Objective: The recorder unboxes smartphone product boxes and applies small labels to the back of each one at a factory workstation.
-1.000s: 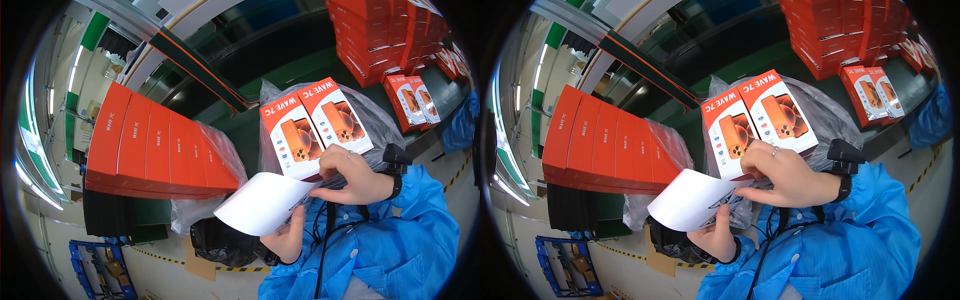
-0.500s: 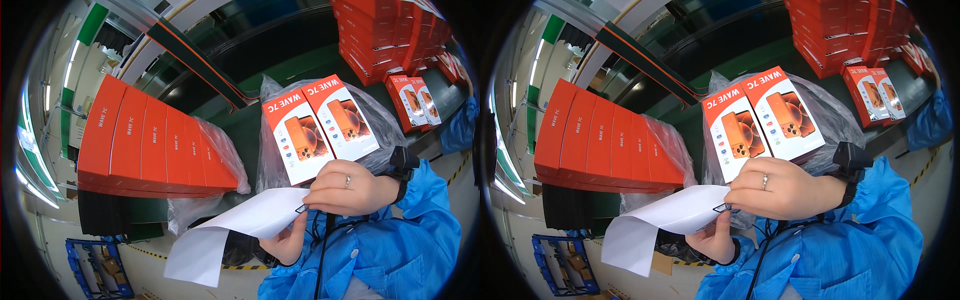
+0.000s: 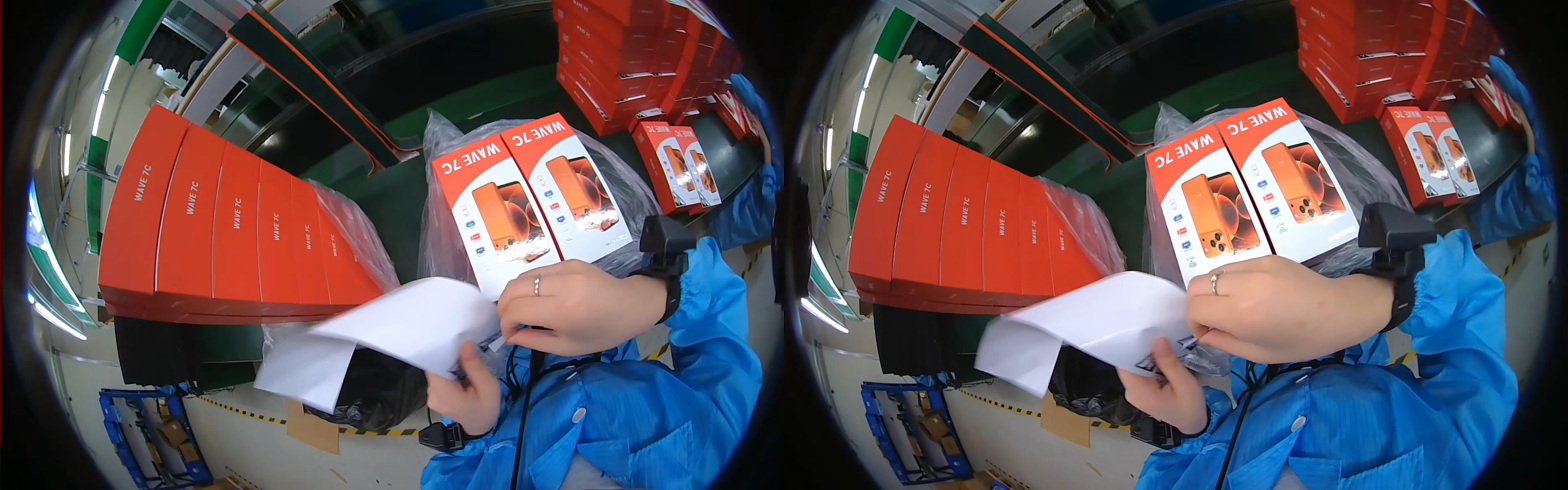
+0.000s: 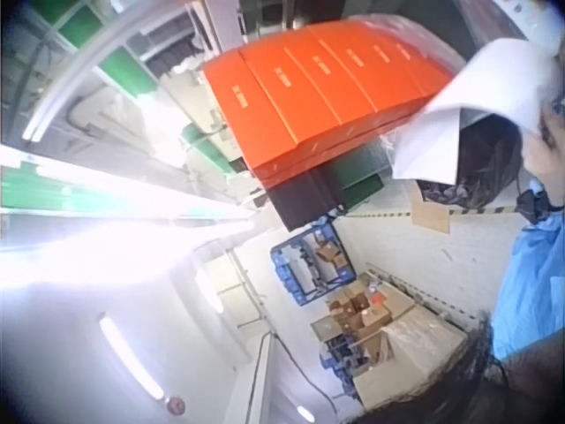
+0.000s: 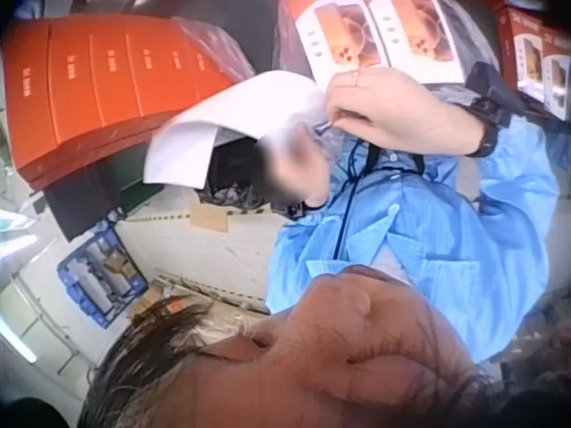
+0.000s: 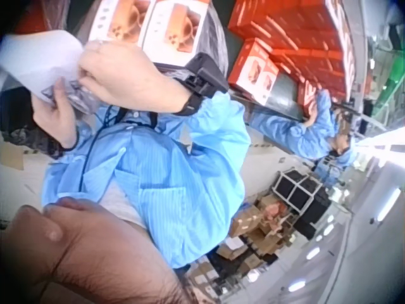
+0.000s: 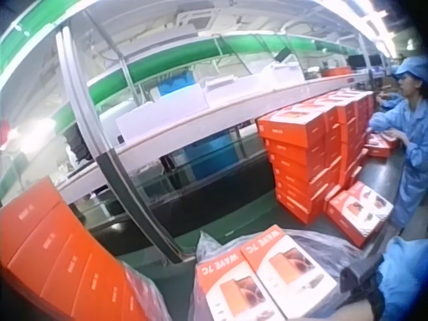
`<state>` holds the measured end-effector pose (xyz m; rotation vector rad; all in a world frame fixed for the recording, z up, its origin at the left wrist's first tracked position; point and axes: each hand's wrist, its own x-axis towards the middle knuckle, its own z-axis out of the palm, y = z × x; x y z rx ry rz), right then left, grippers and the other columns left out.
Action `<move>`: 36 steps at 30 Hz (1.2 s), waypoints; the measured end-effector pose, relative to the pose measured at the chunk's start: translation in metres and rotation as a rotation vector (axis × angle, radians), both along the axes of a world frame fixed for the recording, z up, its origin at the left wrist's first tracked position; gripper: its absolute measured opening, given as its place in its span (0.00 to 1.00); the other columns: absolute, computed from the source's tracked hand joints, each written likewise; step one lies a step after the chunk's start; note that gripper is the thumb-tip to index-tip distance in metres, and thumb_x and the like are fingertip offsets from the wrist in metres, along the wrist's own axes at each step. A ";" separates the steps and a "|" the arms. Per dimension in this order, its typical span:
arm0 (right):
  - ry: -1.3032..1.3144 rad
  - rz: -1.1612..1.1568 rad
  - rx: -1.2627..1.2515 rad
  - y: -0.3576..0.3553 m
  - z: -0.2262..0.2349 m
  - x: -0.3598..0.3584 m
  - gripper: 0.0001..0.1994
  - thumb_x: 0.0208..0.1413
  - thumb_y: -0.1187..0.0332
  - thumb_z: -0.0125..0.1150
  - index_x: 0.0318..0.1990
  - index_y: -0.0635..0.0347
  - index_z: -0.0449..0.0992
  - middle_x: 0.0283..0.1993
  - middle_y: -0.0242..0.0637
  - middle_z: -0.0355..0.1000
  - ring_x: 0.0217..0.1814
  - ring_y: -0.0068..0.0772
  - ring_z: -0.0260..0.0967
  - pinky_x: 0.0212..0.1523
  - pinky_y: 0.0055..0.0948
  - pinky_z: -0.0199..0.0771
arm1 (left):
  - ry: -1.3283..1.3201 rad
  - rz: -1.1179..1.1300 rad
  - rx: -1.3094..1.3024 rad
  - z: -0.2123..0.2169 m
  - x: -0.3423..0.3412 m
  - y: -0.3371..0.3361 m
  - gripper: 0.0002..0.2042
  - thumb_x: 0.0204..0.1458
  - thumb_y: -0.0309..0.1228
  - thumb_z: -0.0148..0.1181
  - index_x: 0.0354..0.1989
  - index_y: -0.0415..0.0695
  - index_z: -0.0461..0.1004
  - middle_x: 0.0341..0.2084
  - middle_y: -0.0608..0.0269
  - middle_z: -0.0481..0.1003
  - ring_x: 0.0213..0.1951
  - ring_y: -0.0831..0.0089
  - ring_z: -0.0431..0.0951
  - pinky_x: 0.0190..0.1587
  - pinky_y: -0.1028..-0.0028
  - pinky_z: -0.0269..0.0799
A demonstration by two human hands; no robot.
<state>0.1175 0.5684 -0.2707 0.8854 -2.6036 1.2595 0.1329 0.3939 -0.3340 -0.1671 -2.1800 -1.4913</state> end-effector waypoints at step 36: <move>-0.566 0.090 -0.058 0.008 0.009 -0.039 0.14 0.51 0.62 0.59 0.28 0.60 0.61 0.22 0.37 0.63 0.24 0.30 0.63 0.26 0.27 0.62 | -0.009 -0.190 0.479 -0.024 -0.001 -0.019 0.22 0.48 0.25 0.59 0.50 0.26 0.61 0.43 0.44 0.70 0.44 0.64 0.74 0.47 0.70 0.68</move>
